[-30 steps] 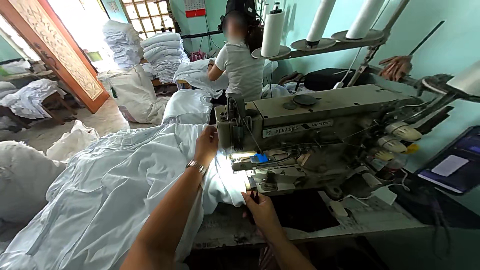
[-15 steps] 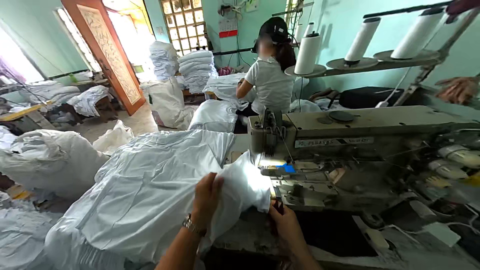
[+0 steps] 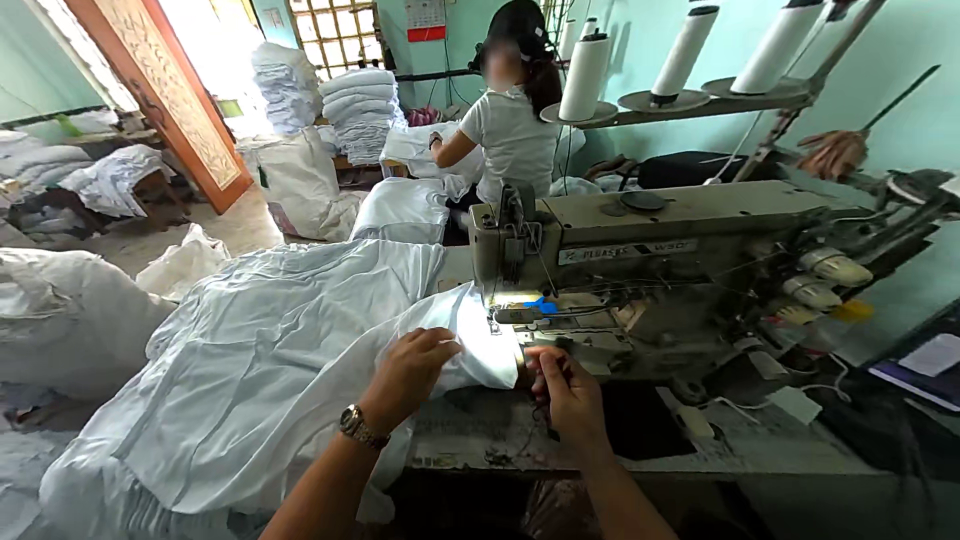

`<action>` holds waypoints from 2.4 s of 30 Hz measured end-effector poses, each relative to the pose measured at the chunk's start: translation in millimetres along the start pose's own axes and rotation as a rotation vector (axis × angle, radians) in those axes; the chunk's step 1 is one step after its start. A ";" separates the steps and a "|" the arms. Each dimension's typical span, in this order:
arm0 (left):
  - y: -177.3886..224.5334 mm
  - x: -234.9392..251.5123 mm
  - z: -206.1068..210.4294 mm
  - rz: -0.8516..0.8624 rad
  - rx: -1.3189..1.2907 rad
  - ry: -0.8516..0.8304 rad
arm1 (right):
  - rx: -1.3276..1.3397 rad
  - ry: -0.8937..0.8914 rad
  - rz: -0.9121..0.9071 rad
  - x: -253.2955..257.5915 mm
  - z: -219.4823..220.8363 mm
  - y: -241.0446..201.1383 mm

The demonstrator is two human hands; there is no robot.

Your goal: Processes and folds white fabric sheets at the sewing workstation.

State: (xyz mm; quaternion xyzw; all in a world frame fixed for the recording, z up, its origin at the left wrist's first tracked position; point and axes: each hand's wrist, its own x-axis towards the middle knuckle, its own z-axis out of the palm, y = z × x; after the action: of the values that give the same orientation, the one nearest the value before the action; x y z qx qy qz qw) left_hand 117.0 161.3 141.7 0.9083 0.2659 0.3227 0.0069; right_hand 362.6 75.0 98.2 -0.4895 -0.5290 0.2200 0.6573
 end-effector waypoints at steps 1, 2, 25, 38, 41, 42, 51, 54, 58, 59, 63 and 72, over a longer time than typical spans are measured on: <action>-2.3 6.3 3.8 0.031 0.008 -0.063 | 0.012 -0.046 -0.063 8.6 1.7 -0.4; -5.3 11.8 8.4 0.062 0.009 -0.097 | -0.002 -0.103 -0.098 16.1 3.8 -0.5; 58.3 31.8 -65.2 0.305 -0.199 -0.103 | -0.058 -0.632 -0.308 -19.2 -14.0 -65.7; 5.9 82.7 -131.6 0.090 -0.168 -0.368 | -0.381 -0.267 -0.211 34.1 7.4 -23.7; 0.7 80.5 -130.4 0.091 -0.171 -0.336 | -0.457 -0.235 -0.246 37.0 19.2 -21.5; 0.5 79.6 -129.2 0.090 -0.185 -0.333 | -0.470 -0.226 -0.254 38.4 22.5 -19.3; -13.8 78.0 -117.2 -0.007 0.136 -0.309 | -0.381 -0.289 -0.166 51.8 18.1 -11.2; -16.7 78.4 -115.7 0.047 0.104 -0.276 | -0.394 -0.323 -0.126 54.5 18.7 -11.4; -6.4 80.5 -119.2 0.083 -0.050 -0.319 | -0.433 -0.361 -0.026 57.1 18.5 -17.5; -1.9 81.3 -119.7 0.098 -0.109 -0.341 | -0.437 -0.371 -0.012 58.1 18.2 -17.5; 17.8 82.1 -114.7 0.157 -0.386 -0.441 | -0.330 -0.445 0.027 53.6 11.1 -23.0; 41.7 72.8 -90.5 0.127 0.213 -0.529 | 0.018 -0.533 0.148 2.6 -7.2 -6.2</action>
State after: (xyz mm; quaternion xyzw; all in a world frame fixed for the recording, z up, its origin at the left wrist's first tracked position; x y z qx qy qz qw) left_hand 130.9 146.6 263.4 0.9714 0.2299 0.0446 -0.0395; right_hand 368.6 71.5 105.2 -0.4458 -0.6441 0.3934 0.4813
